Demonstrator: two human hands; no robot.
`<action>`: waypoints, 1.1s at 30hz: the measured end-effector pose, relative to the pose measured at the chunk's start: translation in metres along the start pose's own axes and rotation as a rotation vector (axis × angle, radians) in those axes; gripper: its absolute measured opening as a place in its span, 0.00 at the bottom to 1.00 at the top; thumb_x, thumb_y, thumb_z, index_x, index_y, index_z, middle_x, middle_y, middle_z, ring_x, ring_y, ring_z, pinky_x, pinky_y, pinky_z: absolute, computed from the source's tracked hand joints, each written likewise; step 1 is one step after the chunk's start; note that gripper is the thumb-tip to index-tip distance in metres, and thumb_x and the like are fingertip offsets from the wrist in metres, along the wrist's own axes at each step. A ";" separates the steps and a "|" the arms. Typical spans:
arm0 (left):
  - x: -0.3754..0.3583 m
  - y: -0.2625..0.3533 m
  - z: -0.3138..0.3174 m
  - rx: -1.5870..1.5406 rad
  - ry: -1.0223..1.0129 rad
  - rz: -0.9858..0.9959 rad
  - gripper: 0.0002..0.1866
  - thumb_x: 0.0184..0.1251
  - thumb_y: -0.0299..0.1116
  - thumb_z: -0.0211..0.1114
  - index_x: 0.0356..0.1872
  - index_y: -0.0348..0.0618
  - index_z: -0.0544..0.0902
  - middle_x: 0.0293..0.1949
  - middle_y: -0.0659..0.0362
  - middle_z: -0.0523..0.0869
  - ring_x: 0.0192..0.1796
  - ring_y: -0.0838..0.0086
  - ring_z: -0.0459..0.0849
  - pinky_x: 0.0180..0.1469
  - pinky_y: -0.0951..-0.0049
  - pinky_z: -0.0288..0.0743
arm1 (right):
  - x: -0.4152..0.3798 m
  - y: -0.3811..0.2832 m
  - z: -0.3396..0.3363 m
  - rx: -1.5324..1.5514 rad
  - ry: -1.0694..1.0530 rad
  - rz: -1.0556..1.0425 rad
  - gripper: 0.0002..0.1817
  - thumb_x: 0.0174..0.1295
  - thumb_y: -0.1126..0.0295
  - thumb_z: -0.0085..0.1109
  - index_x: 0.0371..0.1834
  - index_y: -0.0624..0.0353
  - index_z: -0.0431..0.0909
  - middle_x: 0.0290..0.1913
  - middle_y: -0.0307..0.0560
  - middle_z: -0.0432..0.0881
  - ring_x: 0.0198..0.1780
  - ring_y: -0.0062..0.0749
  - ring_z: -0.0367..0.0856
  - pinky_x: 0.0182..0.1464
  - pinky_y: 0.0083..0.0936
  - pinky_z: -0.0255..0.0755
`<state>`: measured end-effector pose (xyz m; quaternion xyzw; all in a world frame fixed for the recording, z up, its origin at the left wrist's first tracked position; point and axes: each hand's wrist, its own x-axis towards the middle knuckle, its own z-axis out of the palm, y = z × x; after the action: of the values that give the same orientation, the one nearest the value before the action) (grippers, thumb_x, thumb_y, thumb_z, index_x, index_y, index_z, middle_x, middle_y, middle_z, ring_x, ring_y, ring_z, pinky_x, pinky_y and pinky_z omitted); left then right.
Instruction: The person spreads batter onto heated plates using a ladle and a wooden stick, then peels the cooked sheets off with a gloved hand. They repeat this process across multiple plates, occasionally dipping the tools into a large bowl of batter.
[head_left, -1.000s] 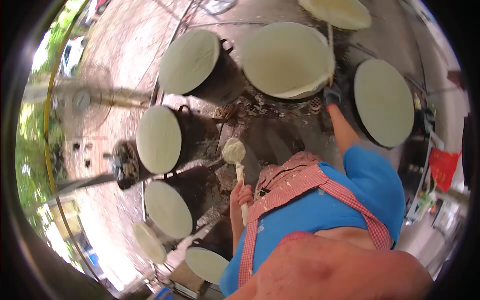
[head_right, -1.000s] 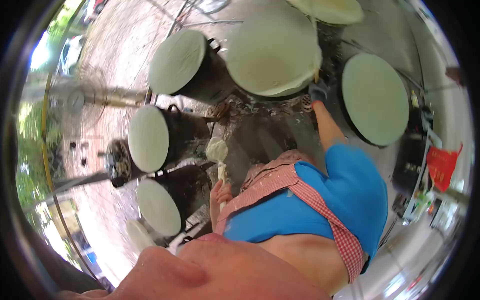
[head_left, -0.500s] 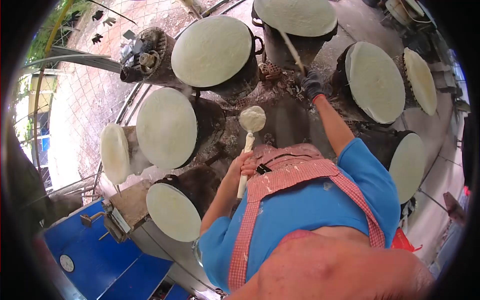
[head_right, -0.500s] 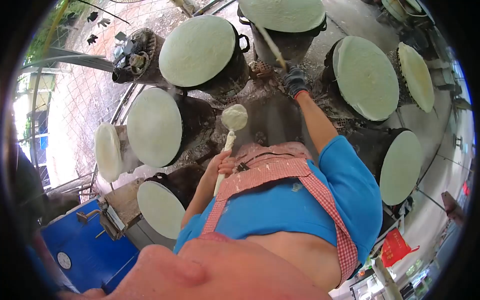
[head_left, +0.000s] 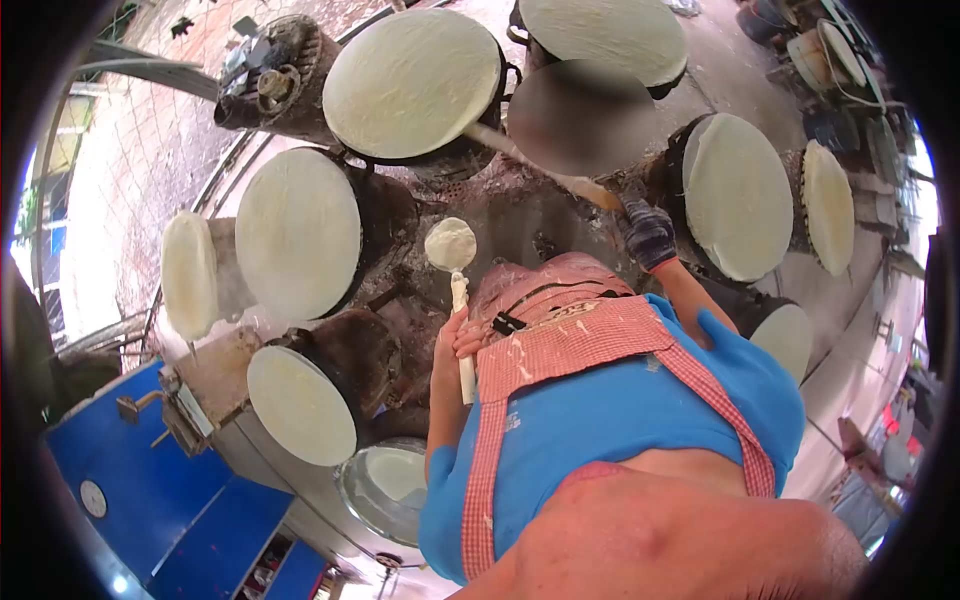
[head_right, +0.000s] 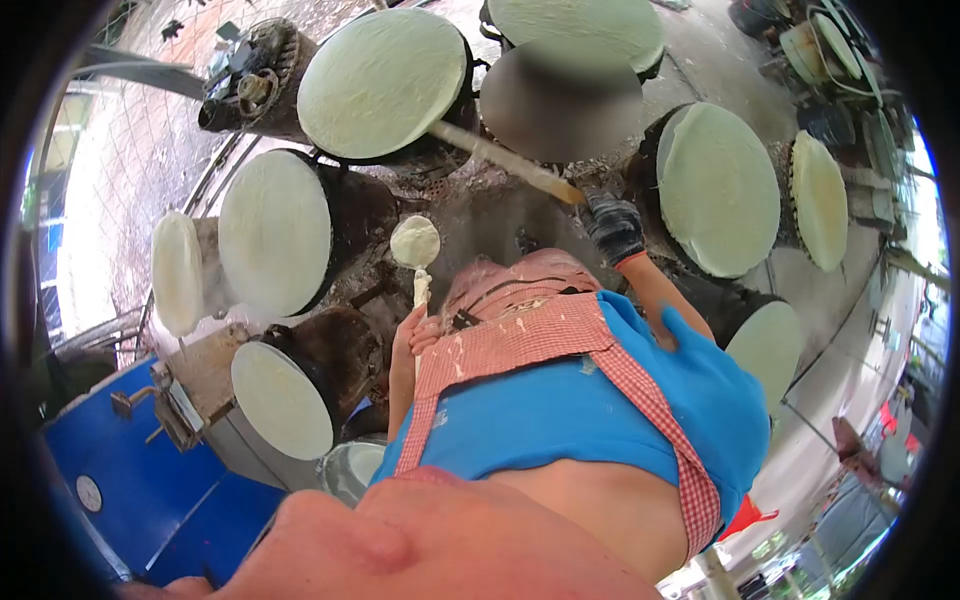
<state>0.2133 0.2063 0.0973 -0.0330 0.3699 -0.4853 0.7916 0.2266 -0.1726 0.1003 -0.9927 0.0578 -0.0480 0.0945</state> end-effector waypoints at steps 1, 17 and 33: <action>0.005 -0.006 0.004 -0.028 -0.079 -0.029 0.19 0.64 0.40 0.49 0.14 0.45 0.60 0.08 0.67 0.56 0.07 0.84 0.54 0.06 0.84 0.51 | 0.005 -0.001 -0.001 0.008 -0.007 -0.017 0.19 0.52 0.59 0.52 0.46 0.55 0.73 0.37 0.53 0.77 0.38 0.46 0.75 0.40 0.35 0.68; 0.025 -0.035 -0.002 -0.032 0.026 0.114 0.16 0.64 0.42 0.48 0.25 0.39 0.68 0.08 0.65 0.61 0.06 0.83 0.56 0.06 0.84 0.53 | 0.224 -0.145 0.075 0.003 -0.141 -0.666 0.18 0.43 0.69 0.51 0.42 0.51 0.72 0.35 0.51 0.76 0.33 0.45 0.77 0.34 0.39 0.69; -0.014 0.077 0.025 0.259 0.370 0.047 0.21 0.63 0.45 0.49 0.14 0.47 0.60 0.08 0.66 0.59 0.07 0.85 0.52 0.06 0.86 0.43 | 0.491 -0.135 0.020 0.543 -0.364 -0.497 0.11 0.49 0.65 0.56 0.31 0.60 0.75 0.27 0.49 0.78 0.30 0.36 0.77 0.37 0.28 0.71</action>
<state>0.2831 0.2500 0.0915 0.1670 0.4443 -0.5079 0.7189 0.7286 -0.0982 0.1479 -0.9077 -0.2161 0.0933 0.3474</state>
